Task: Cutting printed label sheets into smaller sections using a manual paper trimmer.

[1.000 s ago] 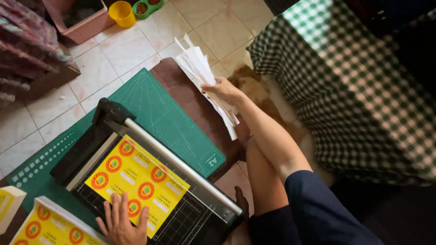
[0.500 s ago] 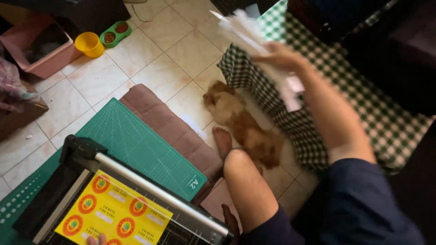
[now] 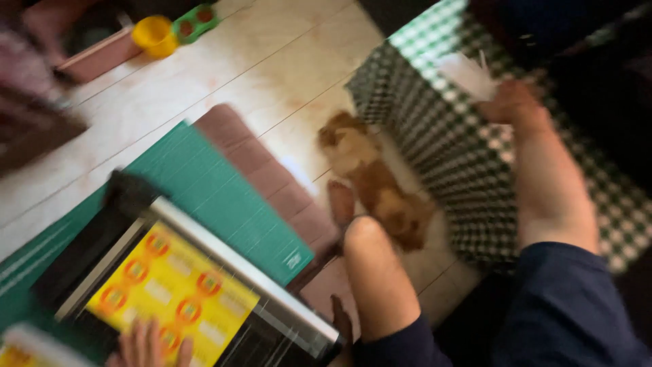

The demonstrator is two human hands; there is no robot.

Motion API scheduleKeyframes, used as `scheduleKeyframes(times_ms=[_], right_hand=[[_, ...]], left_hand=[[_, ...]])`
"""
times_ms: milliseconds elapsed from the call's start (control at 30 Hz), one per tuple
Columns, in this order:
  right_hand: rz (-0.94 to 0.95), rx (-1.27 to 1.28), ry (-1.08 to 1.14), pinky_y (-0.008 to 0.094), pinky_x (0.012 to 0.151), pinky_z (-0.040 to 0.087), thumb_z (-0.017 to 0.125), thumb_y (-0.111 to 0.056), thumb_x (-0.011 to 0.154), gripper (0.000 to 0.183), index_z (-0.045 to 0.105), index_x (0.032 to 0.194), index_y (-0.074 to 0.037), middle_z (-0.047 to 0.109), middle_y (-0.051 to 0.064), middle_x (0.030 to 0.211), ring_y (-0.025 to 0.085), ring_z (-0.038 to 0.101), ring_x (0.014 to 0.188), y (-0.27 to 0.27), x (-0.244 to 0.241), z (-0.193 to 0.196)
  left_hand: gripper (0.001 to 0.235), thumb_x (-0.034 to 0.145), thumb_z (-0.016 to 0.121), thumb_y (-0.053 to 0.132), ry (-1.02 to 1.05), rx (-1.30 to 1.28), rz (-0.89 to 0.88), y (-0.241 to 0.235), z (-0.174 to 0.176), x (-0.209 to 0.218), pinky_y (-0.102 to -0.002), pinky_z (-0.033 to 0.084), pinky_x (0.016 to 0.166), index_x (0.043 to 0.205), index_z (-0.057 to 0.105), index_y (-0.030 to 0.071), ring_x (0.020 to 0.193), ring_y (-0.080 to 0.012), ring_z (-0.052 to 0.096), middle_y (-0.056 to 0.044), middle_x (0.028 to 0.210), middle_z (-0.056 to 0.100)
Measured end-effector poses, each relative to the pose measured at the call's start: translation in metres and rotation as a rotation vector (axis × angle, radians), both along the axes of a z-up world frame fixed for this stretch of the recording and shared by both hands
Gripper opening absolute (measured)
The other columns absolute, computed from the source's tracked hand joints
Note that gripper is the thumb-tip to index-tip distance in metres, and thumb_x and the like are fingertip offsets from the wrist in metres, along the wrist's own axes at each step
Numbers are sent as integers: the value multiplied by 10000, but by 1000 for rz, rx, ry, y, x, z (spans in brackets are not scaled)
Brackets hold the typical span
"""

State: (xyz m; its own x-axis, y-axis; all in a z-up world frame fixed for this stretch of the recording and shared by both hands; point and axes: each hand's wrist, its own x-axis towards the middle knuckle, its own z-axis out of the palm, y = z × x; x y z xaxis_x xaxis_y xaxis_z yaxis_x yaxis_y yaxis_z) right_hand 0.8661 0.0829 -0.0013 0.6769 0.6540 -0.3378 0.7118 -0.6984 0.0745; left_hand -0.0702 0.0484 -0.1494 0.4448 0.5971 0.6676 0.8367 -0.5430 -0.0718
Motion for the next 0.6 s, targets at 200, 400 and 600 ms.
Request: scheduleKeyframes(times_ms=[200,400,600], right_hand=[[141,119,-345,528,1023,400,710,-416,769,626,736,1226,10,737,245,1114,429,663,1070,13,-31,-42],[766,852,259,505,725,450,621,-160,858,287,727,1105,-59,679,196,966,409,600,853,39,-288,-20],[855,552,542,530,731,596,698,-553,860,446,668,1209,-278,741,24,1056,294,768,875,-56,-538,36]], left_hand=[[879,902,381,722,-9,-752,406,-43,119,71,-658,88,1224,1562,440,145,1556,-394,251,-142,1658,360],[702,901,578,555,36,-376,238,-39,116,68,-663,375,1043,1424,591,87,1378,-444,522,-164,1516,564],[762,947,441,698,-81,-614,298,-46,139,72,-722,253,1124,1467,534,149,1439,-438,409,-144,1534,498]])
